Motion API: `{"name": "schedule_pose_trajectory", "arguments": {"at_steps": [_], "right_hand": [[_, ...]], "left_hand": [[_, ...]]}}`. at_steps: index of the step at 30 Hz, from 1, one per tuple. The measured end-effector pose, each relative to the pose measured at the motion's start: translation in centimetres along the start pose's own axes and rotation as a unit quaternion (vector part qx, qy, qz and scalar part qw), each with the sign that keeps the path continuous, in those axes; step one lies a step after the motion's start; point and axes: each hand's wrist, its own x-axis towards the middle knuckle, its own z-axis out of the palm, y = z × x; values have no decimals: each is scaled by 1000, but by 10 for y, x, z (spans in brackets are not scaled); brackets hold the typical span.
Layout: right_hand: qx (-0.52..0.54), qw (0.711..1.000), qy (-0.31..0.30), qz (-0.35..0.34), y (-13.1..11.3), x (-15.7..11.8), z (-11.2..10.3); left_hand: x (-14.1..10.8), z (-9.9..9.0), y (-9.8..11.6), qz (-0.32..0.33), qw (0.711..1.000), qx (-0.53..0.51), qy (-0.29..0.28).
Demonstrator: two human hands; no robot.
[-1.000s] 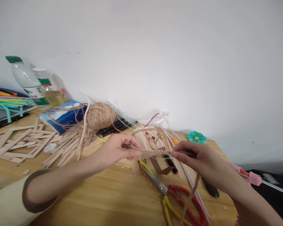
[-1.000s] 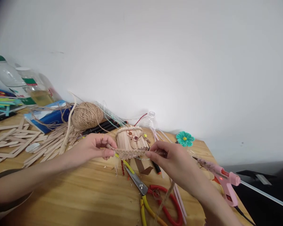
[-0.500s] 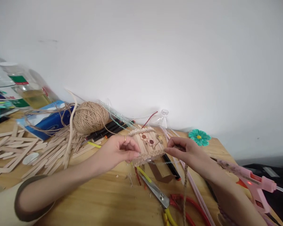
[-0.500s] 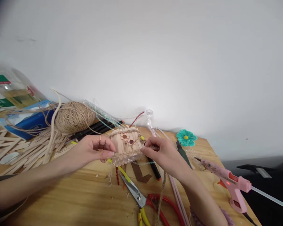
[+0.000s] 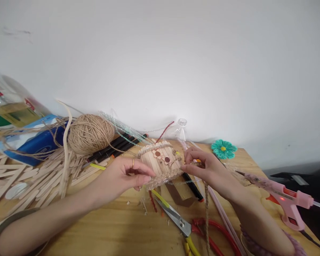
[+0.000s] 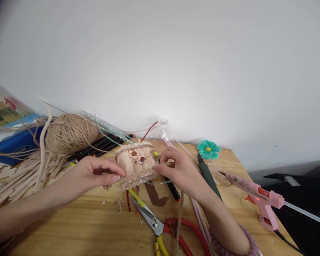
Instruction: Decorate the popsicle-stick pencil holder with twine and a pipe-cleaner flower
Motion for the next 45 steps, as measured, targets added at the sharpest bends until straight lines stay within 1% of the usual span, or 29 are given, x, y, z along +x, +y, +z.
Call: {"name": "schedule_pose_trajectory", "arguments": {"at_steps": [3,8,13,17,24,27,30,36,42,45], "right_hand": [[9,1000,-5,-21,4,2,1],[32,999,-27,-13,7,1,0],[29,999,-25,-23,5,1,-1],[28,999,-25,-22,6,2,-1],[28,999,-30,-35,9,2,-1],[25,999,-31,-36,9,2,-2],[19,999,-30,-32,9,1,-2],[4,999,-31,-44,10,1,-1],[9,998,-33,-58,13,3,-1],[3,998,-32,-58,12,4,0]], "left_hand": [[-1,0,-1,12,1000,15,0],[-1,0,-2,19,1000,24,-3],[1,-1,-3,38,998,49,-4],[1,-1,-7,39,998,51,-5],[1,-2,-11,66,997,36,-25],[1,-2,-12,63,997,37,-27],[2,-3,-13,80,995,48,-44],[0,-4,-15,144,979,125,-76],[-2,-7,-19,222,946,222,-86],[-3,-8,-18,230,934,257,-99]]}}
